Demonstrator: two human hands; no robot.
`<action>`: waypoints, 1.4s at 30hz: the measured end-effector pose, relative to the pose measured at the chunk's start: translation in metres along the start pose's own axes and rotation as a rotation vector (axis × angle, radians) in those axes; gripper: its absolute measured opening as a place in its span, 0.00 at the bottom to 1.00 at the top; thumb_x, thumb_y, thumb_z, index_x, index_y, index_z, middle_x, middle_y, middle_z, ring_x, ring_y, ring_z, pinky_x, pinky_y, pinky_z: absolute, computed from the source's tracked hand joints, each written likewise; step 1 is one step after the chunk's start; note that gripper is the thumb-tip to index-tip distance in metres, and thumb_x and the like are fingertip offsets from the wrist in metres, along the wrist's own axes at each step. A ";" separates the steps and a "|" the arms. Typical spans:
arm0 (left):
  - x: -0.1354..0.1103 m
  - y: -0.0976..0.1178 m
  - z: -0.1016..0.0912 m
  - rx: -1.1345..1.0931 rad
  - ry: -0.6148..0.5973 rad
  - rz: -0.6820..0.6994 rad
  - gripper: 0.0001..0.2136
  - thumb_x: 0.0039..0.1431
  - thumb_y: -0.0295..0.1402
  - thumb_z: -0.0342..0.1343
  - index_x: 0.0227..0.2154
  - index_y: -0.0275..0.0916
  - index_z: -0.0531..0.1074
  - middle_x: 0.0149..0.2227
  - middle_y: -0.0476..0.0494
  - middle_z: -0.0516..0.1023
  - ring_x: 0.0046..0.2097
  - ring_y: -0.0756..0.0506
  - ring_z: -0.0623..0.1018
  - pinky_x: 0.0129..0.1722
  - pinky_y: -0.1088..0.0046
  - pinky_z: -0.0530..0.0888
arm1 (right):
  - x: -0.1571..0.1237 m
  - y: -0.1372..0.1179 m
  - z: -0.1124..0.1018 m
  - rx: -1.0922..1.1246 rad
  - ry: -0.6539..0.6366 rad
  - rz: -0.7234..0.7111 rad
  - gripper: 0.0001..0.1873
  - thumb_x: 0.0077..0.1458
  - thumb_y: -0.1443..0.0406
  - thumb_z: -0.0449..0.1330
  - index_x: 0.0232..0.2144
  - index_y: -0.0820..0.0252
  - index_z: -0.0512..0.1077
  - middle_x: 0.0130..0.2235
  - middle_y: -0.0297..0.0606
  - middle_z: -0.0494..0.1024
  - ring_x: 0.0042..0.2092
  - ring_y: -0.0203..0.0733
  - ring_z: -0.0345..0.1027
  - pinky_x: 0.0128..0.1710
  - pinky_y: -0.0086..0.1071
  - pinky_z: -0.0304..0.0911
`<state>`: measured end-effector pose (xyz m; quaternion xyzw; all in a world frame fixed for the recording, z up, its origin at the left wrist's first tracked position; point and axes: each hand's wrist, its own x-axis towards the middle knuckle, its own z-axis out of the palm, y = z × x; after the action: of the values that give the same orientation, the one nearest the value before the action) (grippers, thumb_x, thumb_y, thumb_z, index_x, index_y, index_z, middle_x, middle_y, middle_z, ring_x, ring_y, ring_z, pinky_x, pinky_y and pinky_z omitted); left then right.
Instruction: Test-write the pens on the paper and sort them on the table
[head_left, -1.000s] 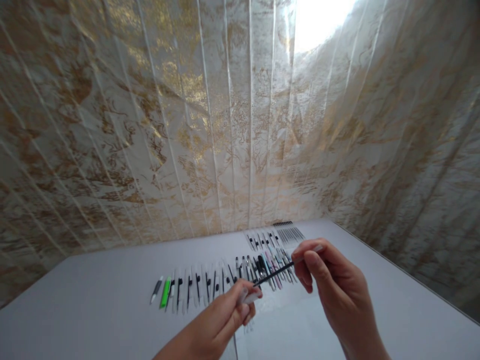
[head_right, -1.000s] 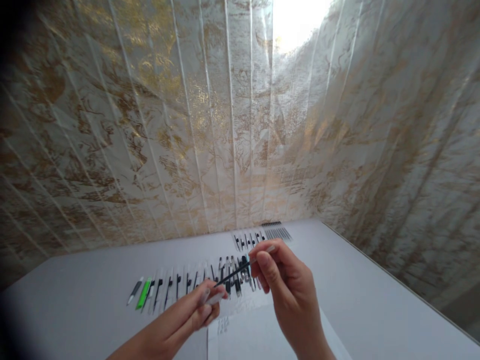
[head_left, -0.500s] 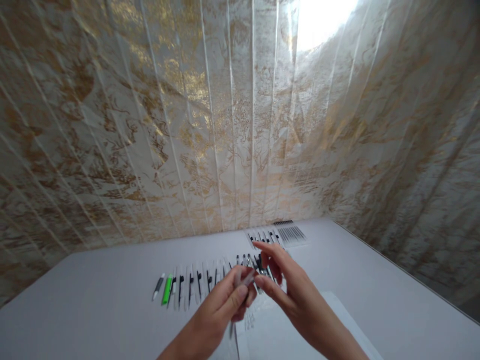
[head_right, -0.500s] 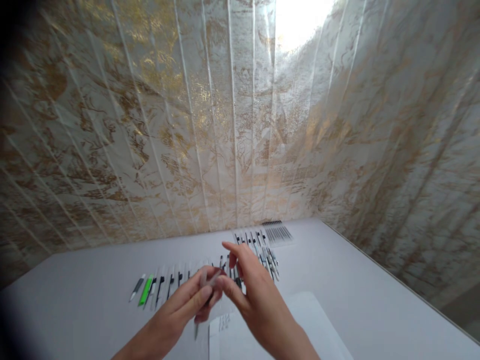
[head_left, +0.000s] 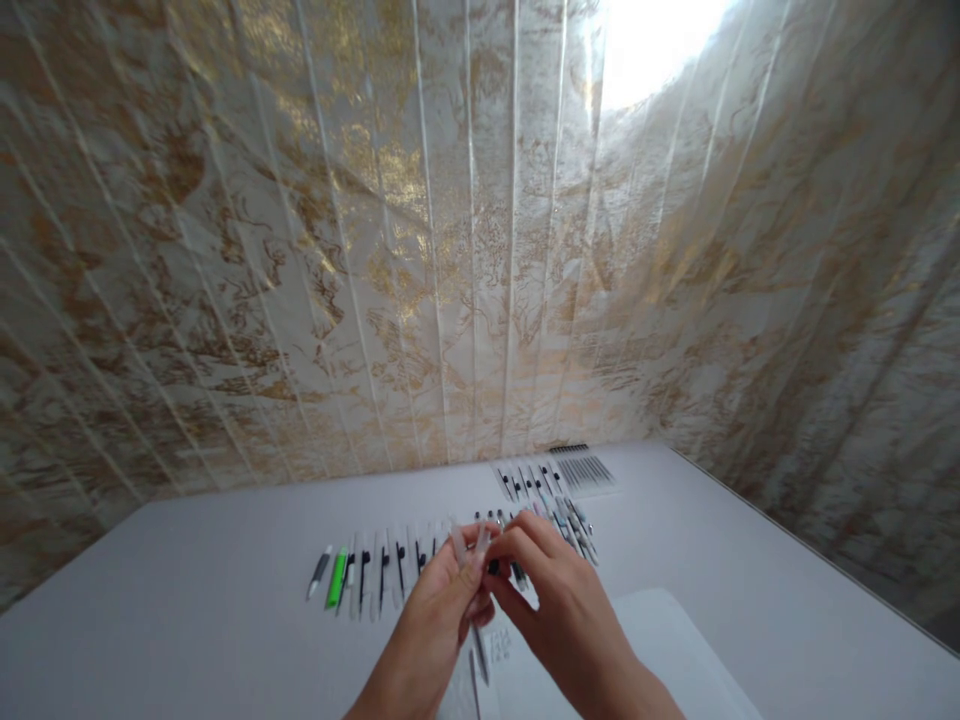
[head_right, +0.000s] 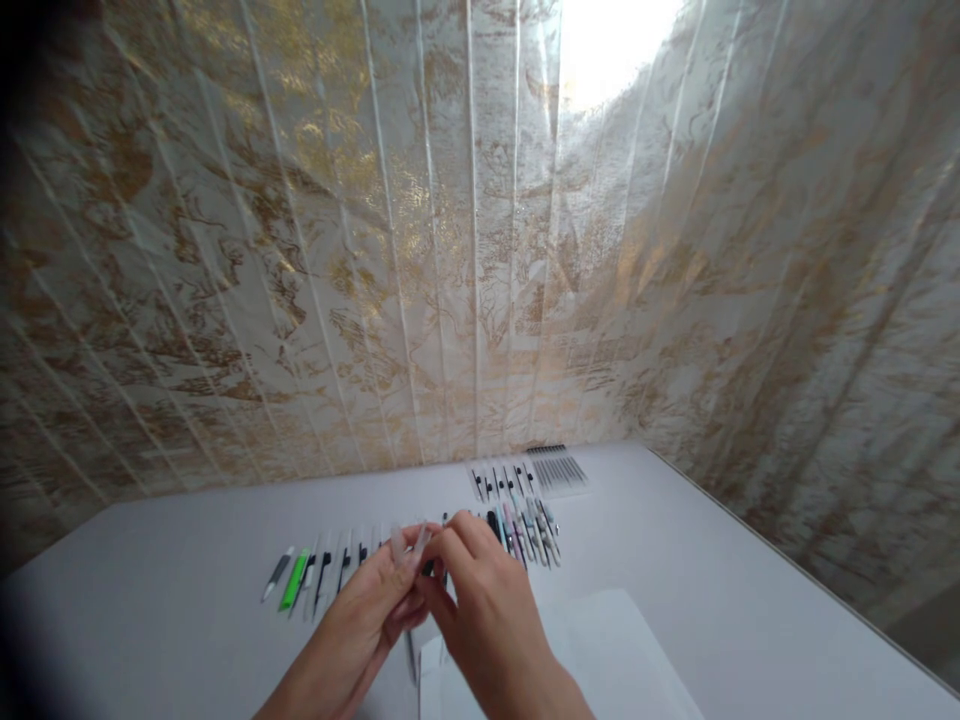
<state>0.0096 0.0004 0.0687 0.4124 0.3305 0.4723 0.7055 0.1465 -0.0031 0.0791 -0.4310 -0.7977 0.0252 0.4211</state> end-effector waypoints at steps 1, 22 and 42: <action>0.001 -0.001 -0.001 0.011 -0.005 0.007 0.23 0.52 0.48 0.61 0.44 0.38 0.67 0.32 0.52 0.65 0.28 0.54 0.62 0.32 0.77 0.62 | 0.000 0.001 -0.002 0.036 0.000 0.004 0.05 0.56 0.72 0.58 0.31 0.57 0.69 0.33 0.36 0.72 0.35 0.39 0.67 0.34 0.29 0.65; -0.004 -0.003 -0.008 1.117 -0.056 0.290 0.17 0.66 0.36 0.38 0.50 0.38 0.66 0.45 0.41 0.77 0.46 0.42 0.76 0.46 0.69 0.69 | 0.002 0.013 -0.024 0.386 -0.189 0.197 0.08 0.55 0.74 0.58 0.33 0.58 0.73 0.31 0.32 0.76 0.32 0.34 0.70 0.35 0.25 0.63; -0.013 0.011 -0.007 1.082 -0.204 0.222 0.13 0.68 0.34 0.39 0.39 0.39 0.69 0.44 0.42 0.78 0.43 0.45 0.76 0.46 0.71 0.70 | -0.005 0.006 -0.001 -0.173 -0.129 0.008 0.25 0.68 0.58 0.41 0.21 0.58 0.62 0.20 0.33 0.70 0.23 0.36 0.60 0.25 0.28 0.48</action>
<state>-0.0050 -0.0071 0.0763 0.7913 0.4104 0.2647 0.3679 0.1526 -0.0027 0.0738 -0.4665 -0.8207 -0.0145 0.3297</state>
